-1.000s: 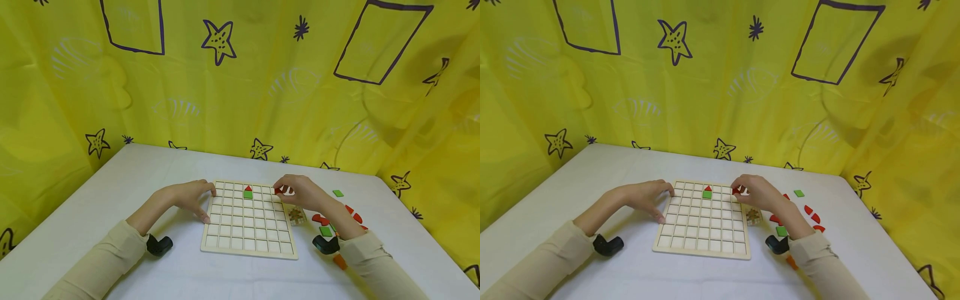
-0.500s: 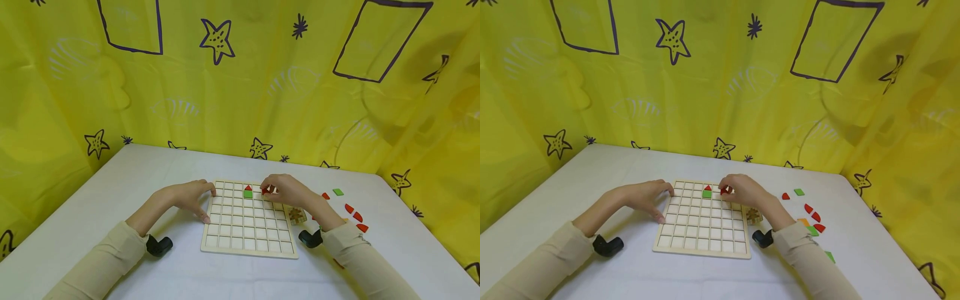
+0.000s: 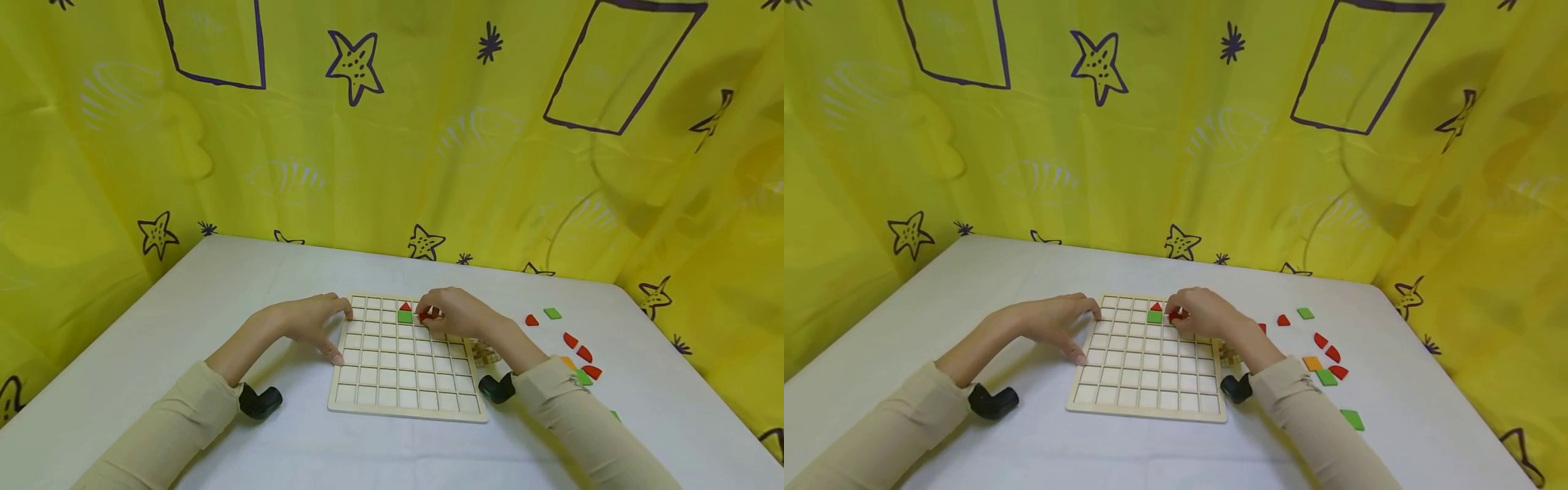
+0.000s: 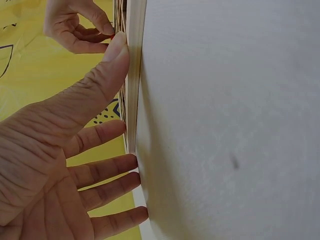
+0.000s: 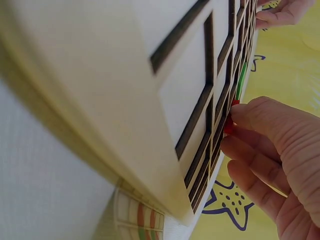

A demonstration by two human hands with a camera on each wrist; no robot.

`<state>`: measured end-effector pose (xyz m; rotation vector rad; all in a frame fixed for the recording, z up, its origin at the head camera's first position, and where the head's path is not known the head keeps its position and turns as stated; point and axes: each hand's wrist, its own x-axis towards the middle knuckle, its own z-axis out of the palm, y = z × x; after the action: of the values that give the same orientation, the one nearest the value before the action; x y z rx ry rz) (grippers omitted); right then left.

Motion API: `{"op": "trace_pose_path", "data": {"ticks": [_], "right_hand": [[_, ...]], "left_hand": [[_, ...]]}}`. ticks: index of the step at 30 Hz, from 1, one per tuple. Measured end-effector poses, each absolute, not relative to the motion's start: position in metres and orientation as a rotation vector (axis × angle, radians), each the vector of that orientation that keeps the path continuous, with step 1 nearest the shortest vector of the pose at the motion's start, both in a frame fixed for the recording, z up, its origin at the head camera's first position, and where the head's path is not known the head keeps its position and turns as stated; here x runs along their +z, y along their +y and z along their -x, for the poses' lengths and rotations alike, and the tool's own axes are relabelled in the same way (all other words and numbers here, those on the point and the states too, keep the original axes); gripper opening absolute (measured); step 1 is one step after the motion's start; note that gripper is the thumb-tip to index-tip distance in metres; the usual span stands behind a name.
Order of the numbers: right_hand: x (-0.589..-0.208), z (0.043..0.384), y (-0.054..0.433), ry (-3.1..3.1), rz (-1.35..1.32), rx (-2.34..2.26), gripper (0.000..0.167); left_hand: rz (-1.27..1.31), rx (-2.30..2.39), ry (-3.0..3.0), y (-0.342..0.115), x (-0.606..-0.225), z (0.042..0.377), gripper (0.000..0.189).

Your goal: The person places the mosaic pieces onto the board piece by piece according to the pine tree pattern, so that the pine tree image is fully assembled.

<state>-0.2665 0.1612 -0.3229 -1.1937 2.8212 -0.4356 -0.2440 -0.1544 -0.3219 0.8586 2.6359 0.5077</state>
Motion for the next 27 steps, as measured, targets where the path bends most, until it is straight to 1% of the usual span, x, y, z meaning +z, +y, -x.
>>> {"op": "trace_pose_path", "data": {"ticks": [15, 27], "right_hand": [[-0.326, 0.264, 0.155, 2.804, 1.216, -0.417, 0.012], [-0.31, 0.256, 0.182, 2.87, 1.13, -0.496, 0.02]], "left_hand": [[-0.873, 0.491, 2.64, -0.155, -0.325, 0.243, 0.069], [-0.871, 0.492, 2.647, -0.154, -0.323, 0.243, 0.071]]}}
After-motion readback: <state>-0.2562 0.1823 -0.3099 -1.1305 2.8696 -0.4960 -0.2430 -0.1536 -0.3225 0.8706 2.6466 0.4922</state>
